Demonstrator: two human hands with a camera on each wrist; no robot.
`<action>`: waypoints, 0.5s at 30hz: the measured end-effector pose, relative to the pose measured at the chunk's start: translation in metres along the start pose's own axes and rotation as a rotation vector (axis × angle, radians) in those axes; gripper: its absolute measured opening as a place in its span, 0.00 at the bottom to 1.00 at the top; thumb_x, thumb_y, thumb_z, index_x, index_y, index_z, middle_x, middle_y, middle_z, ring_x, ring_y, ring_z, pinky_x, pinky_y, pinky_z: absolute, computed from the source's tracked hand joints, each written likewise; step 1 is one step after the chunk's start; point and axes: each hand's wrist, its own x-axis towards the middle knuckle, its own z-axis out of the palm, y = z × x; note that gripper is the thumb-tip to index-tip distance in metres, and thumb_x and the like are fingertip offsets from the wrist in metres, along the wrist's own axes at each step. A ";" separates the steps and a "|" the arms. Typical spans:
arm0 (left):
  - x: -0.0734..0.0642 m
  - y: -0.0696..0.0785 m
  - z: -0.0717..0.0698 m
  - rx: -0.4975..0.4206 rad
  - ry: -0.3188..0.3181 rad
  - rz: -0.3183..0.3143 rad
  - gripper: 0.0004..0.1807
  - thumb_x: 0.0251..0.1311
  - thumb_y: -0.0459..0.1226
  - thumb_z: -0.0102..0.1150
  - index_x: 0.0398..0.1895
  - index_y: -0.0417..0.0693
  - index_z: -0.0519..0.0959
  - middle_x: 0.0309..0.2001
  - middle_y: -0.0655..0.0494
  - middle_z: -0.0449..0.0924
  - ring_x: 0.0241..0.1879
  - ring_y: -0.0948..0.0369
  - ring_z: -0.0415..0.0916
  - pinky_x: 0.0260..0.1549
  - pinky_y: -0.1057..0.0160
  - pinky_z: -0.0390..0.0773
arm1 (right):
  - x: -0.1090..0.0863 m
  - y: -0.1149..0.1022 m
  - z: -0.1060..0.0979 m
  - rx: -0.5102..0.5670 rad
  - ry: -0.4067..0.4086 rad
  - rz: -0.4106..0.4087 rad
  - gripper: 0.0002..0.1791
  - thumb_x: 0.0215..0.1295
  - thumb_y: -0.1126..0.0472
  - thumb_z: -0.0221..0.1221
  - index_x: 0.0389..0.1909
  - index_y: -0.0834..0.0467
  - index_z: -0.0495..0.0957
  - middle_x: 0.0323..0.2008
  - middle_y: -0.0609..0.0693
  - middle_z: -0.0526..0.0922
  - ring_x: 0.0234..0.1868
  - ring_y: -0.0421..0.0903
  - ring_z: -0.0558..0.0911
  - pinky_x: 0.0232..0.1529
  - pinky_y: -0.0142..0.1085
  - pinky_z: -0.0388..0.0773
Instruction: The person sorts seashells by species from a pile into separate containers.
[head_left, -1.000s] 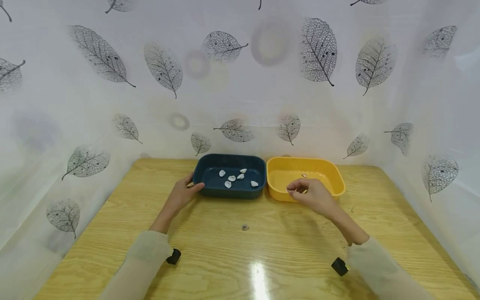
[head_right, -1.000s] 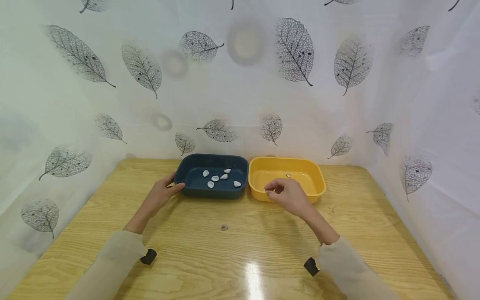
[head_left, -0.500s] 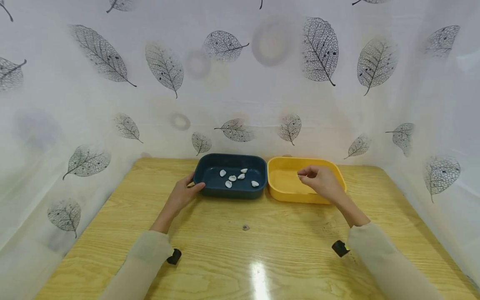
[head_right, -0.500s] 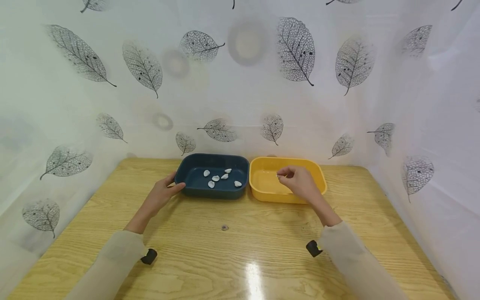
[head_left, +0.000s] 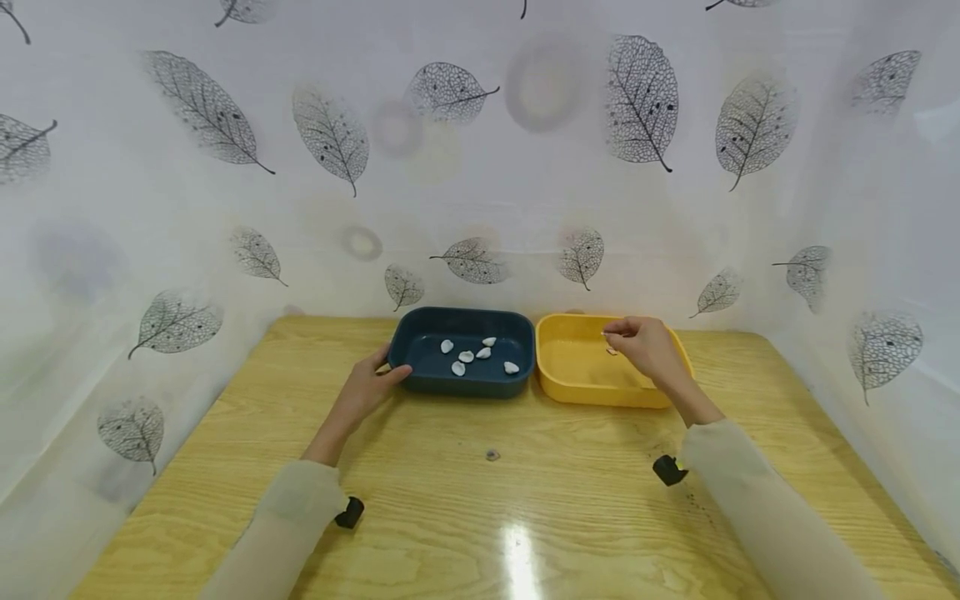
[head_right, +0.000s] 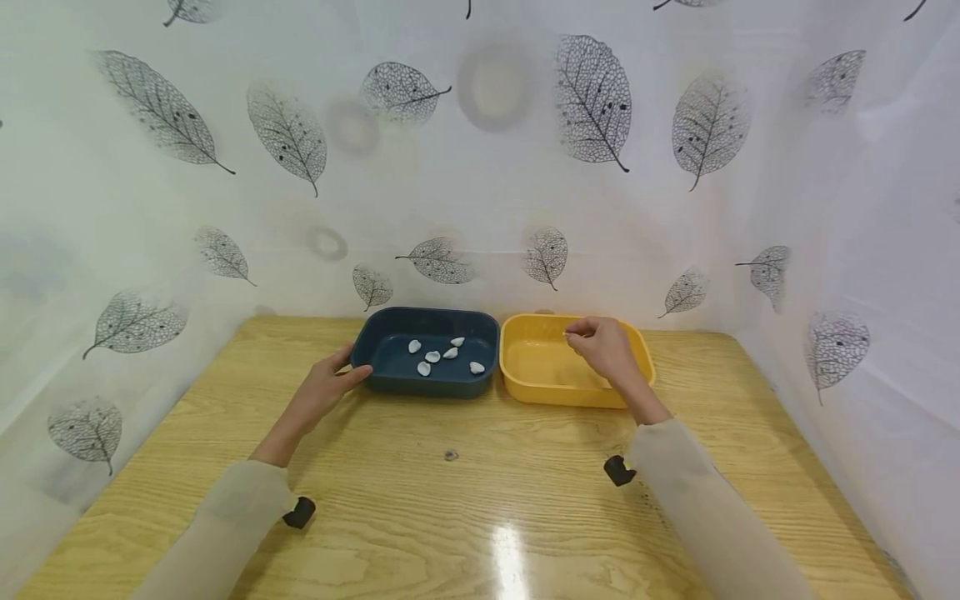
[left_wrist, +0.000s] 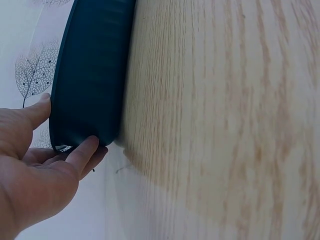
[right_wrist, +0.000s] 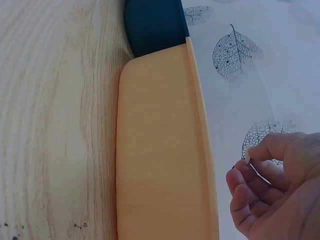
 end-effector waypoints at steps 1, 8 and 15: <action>0.000 0.000 0.000 0.001 0.001 0.002 0.38 0.75 0.39 0.59 0.81 0.35 0.55 0.77 0.33 0.58 0.72 0.38 0.64 0.66 0.43 0.71 | 0.002 0.001 0.000 -0.005 0.005 0.001 0.18 0.77 0.62 0.56 0.57 0.72 0.80 0.54 0.68 0.83 0.51 0.61 0.82 0.52 0.47 0.77; 0.001 -0.001 0.000 0.010 0.002 0.007 0.38 0.75 0.39 0.59 0.81 0.36 0.55 0.77 0.33 0.58 0.72 0.38 0.63 0.67 0.43 0.70 | 0.010 0.003 0.003 -0.019 0.062 -0.002 0.17 0.77 0.63 0.57 0.55 0.73 0.81 0.51 0.68 0.85 0.50 0.62 0.83 0.44 0.38 0.77; 0.000 -0.001 0.000 -0.012 0.006 0.005 0.38 0.75 0.37 0.59 0.81 0.36 0.55 0.77 0.35 0.58 0.71 0.37 0.65 0.66 0.42 0.71 | 0.016 0.005 0.007 -0.019 0.118 0.019 0.18 0.76 0.63 0.58 0.56 0.72 0.81 0.49 0.68 0.85 0.47 0.60 0.83 0.37 0.33 0.75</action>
